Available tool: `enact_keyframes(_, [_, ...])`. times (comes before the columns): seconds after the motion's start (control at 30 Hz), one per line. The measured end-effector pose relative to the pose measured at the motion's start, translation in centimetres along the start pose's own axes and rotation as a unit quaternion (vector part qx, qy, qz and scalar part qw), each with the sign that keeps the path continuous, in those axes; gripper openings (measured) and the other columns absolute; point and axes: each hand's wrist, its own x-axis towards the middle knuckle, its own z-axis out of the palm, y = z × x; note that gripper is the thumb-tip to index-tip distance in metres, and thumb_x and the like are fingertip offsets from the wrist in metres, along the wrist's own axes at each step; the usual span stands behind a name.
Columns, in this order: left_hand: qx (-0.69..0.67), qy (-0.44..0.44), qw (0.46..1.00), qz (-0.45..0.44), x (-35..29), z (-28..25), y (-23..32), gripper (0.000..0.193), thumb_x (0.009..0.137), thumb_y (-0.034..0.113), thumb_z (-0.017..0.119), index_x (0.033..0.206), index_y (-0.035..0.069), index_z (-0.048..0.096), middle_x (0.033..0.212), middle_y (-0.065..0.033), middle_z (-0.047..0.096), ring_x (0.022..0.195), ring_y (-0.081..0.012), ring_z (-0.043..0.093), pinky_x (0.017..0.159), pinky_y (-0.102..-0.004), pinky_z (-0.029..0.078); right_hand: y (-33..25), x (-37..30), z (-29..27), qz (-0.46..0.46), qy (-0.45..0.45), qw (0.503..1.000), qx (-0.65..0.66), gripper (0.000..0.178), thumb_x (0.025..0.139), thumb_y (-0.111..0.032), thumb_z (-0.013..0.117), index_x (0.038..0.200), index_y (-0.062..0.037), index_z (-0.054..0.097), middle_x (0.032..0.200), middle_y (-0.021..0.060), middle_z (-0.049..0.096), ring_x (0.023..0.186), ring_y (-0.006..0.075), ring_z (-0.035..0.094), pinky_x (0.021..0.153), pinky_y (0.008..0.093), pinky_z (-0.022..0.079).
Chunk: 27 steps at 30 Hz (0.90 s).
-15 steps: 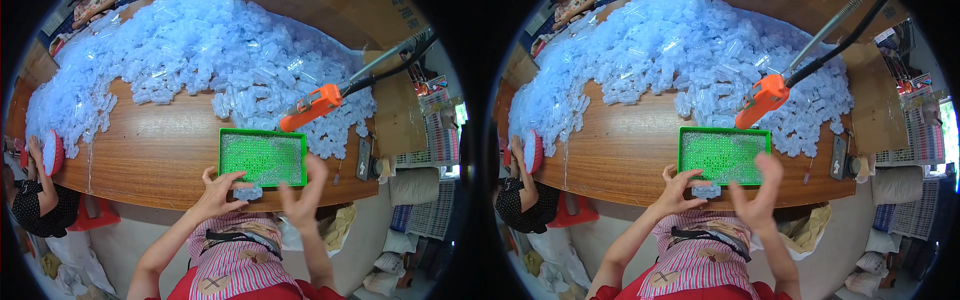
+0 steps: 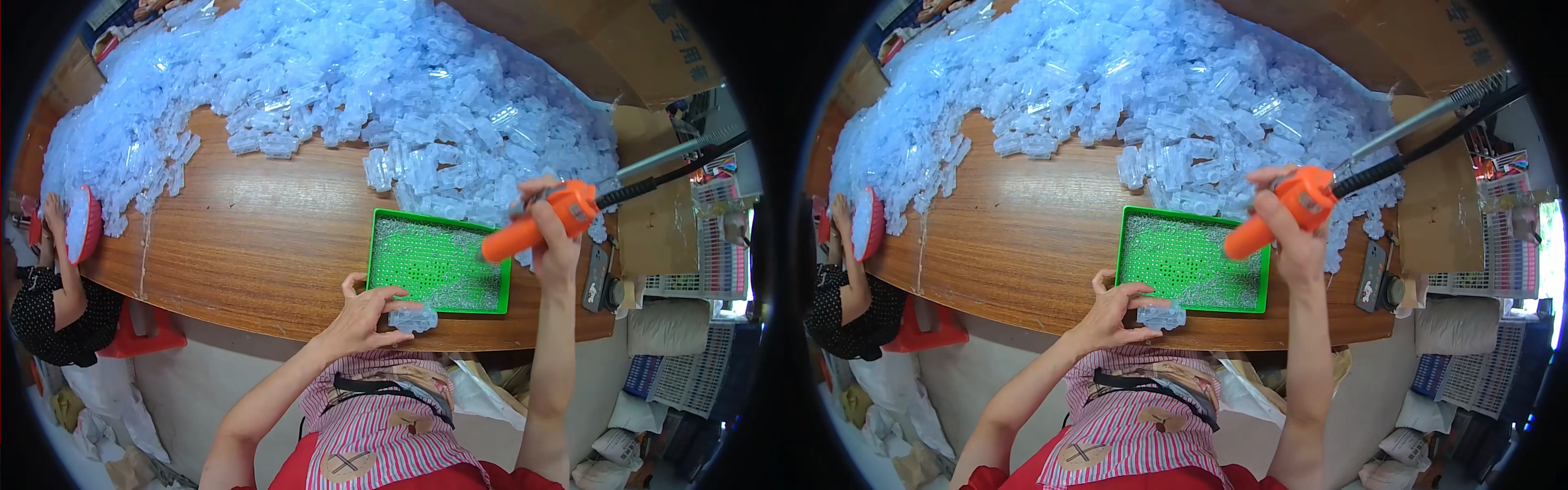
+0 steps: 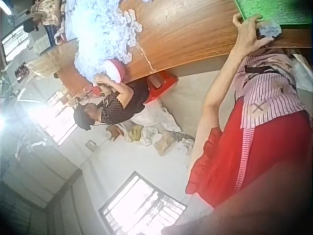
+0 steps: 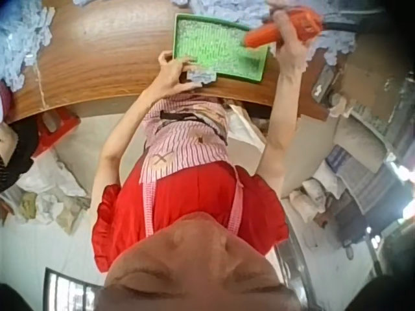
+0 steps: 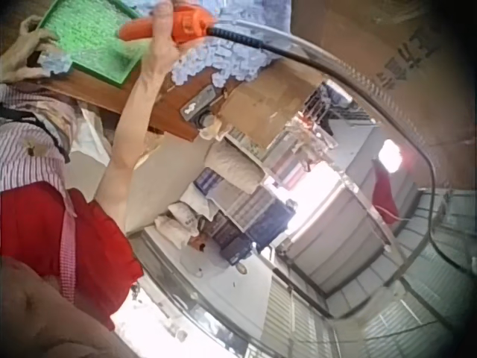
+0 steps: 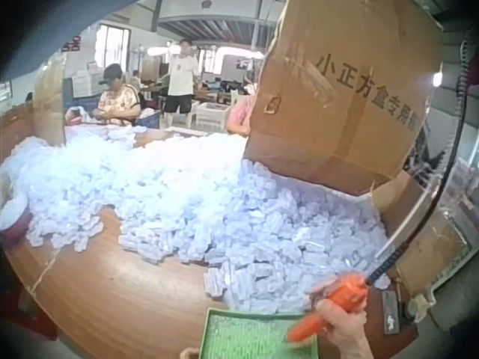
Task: The person assembles plastic components by taking plastic pieces from a table, picking up screws from a green tray using an electric screwdriver, and driving the screws into the plastic pieces.
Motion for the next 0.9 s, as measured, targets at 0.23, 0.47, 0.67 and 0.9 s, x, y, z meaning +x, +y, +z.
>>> enact_keyframes(0.23, [-0.022, 0.003, 1.000, -0.008, 0.5, -0.3, 0.1, 0.071, 0.073, 0.039, 0.078, 0.120, 0.006, 0.036, 0.113, 0.0049, 0.068, 0.104, -0.0177, 0.055, 0.095, -0.0488, 0.020, 3.0, -4.2, 5.2, -0.021, -0.056, 0.997, 0.057, 0.057, 0.083, -0.055, 0.062, 0.096, -0.0003, 0.058, 0.097, 0.0148, 0.054, 0.076, 0.0184, 0.059, 0.069, 0.0306, 0.050])
enact_keyframes(0.47, [-0.023, 0.020, 1.000, -0.006, 0.0, 0.3, -0.3, 0.068, 0.072, 0.039, 0.079, 0.118, 0.006, 0.041, 0.110, 0.0023, 0.068, 0.100, -0.0188, 0.058, 0.095, -0.0485, 0.020, 4.9, -5.6, 5.4, -0.092, -0.013, 0.995, -0.029, 0.049, 0.083, -0.049, 0.064, 0.095, -0.0020, 0.059, 0.092, 0.0087, 0.046, 0.067, 0.0154, 0.054, 0.061, 0.0277, 0.047])
enact_keyframes(0.67, [-0.026, -0.010, 1.000, -0.012, -0.2, 0.3, -0.4, 0.066, 0.073, 0.038, 0.077, 0.117, 0.006, 0.040, 0.118, -0.0028, 0.063, 0.106, -0.0227, 0.059, 0.099, -0.0525, 0.018, 6.3, -5.4, 5.2, -0.004, -0.057, 0.995, 0.081, 0.045, 0.088, -0.046, 0.058, 0.095, -0.0010, 0.056, 0.074, 0.0074, 0.050, 0.063, 0.0148, 0.051, 0.057, 0.0306, 0.047])
enact_keyframes(0.9, [-0.058, 0.013, 0.998, -0.020, -0.1, 0.4, -0.5, 0.065, 0.072, 0.038, 0.078, 0.118, 0.008, 0.042, 0.115, -0.0026, 0.063, 0.108, -0.0212, 0.058, 0.100, -0.0533, 0.017, 7.8, -6.9, 5.8, 0.006, -0.022, 0.988, 0.150, 0.055, 0.086, -0.058, 0.056, 0.093, -0.0033, 0.056, 0.063, 0.0032, 0.049, 0.057, 0.0145, 0.048, 0.052, 0.0300, 0.044])
